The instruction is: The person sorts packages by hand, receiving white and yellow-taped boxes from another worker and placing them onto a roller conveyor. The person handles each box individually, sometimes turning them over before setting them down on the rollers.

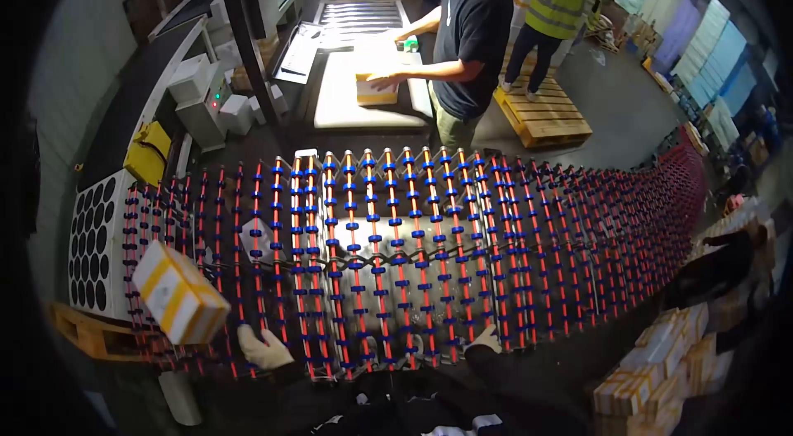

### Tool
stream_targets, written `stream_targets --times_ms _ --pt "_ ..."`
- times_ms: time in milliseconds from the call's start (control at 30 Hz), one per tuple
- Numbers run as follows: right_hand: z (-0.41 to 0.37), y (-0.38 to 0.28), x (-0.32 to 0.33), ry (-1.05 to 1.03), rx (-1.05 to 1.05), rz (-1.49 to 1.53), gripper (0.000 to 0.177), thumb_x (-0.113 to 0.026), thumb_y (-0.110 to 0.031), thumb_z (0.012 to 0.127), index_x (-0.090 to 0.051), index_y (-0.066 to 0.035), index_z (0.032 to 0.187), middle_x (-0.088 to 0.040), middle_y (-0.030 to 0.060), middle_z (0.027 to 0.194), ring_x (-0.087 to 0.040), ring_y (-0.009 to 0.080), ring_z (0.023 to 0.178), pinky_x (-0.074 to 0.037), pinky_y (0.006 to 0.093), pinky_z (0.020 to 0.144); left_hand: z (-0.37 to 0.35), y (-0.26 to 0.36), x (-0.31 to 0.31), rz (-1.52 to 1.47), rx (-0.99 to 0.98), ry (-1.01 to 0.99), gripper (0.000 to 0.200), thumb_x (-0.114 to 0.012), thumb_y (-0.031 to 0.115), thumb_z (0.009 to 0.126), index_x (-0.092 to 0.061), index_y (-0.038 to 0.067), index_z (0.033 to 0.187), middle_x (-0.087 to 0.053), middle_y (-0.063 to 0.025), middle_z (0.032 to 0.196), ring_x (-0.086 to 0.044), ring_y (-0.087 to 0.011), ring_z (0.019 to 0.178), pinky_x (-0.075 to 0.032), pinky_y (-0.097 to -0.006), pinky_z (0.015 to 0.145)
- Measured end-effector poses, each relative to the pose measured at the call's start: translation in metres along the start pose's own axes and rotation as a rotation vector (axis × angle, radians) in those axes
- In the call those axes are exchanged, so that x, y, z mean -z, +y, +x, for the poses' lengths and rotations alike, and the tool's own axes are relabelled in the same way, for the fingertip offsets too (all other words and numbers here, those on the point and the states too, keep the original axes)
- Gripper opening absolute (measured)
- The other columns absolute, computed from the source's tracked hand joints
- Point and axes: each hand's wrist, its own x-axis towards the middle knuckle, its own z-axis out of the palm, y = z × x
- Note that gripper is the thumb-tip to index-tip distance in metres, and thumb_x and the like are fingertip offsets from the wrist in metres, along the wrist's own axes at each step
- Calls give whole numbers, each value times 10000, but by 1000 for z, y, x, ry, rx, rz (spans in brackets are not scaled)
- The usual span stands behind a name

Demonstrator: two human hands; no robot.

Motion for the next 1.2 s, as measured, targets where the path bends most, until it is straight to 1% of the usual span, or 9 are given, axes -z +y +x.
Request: stream_targets --times_ms 133,167,267,333,433,467,600,1000,1200 --pt "5 -1 -8 -9 -37 9 1288 -813 -684 710 -121 -98 1625 -624 170 1296 -668 336 1157 -525 472 963 37 -36 -8 391 180 -132 428 -635 300 957 -651 10 1272 -638 -204 1333 -622 -411 1198 -506 -510 991" --pt "6 -1 -9 -3 -31 7 1287 -817 -678 711 -119 -103 1626 -628 162 1291 -670 331 1154 -525 468 963 65 -8 -8 39 -146 192 400 -600 306 979 -657 23 1255 -676 -187 1220 -654 -419 1087 -520 -534 904" --pt "-5 0 0 -2 -26 -2 1264 -830 -660 711 -140 -121 1623 -619 173 1332 -667 342 1166 -524 474 972 52 66 6 26 -304 -61 265 -563 181 966 -699 14 1122 -707 -178 1040 -687 -380 904 -545 -515 774" --pt "-9 1 5 36 -15 93 1211 -865 -490 729 -139 -128 1628 -612 235 1344 -637 403 1220 -511 500 1024 38 96 6 -154 -405 30 197 -558 102 925 -721 6 982 -706 -182 954 -692 -360 840 -543 -499 696" --pt "25 13 -38 142 38 94 1175 -823 -586 744 -179 -113 1606 -598 223 1372 -638 402 1198 -512 501 1001 25 135 -4 -405 -414 109 178 -551 39 802 -724 -2 820 -693 -196 822 -673 -376 693 -512 -488 568" --pt "14 9 -23 99 52 82 1187 -827 -595 731 -189 -111 1606 -599 221 1371 -636 415 1193 -514 505 999 16 138 -11 -546 -416 173 187 -567 51 777 -726 -4 858 -684 -197 826 -677 -379 724 -518 -482 602" --pt "-12 5 5 77 100 104 1255 -847 -652 674 -215 -103 1609 -623 232 1309 -651 370 1178 -540 494 960 -9 155 7 -643 -405 -294 282 -679 -32 719 -712 -6 998 -699 -175 1008 -681 -383 960 -553 -495 846" --pt "-9 6 -2 76 70 126 1166 -866 -516 721 -204 -125 1598 -600 211 1334 -635 369 1204 -515 490 995 -60 223 12 -866 -563 -477 311 -673 -14 752 -678 27 1060 -677 -147 1146 -657 -364 1027 -525 -473 839" --pt "-12 18 13 -29 132 126 1280 -886 -554 676 -147 -151 1641 -609 198 1347 -641 341 1211 -536 457 971 -75 214 4 -975 -400 -657 232 -671 32 810 -707 -12 1035 -724 -193 959 -681 -403 875 -546 -473 809"
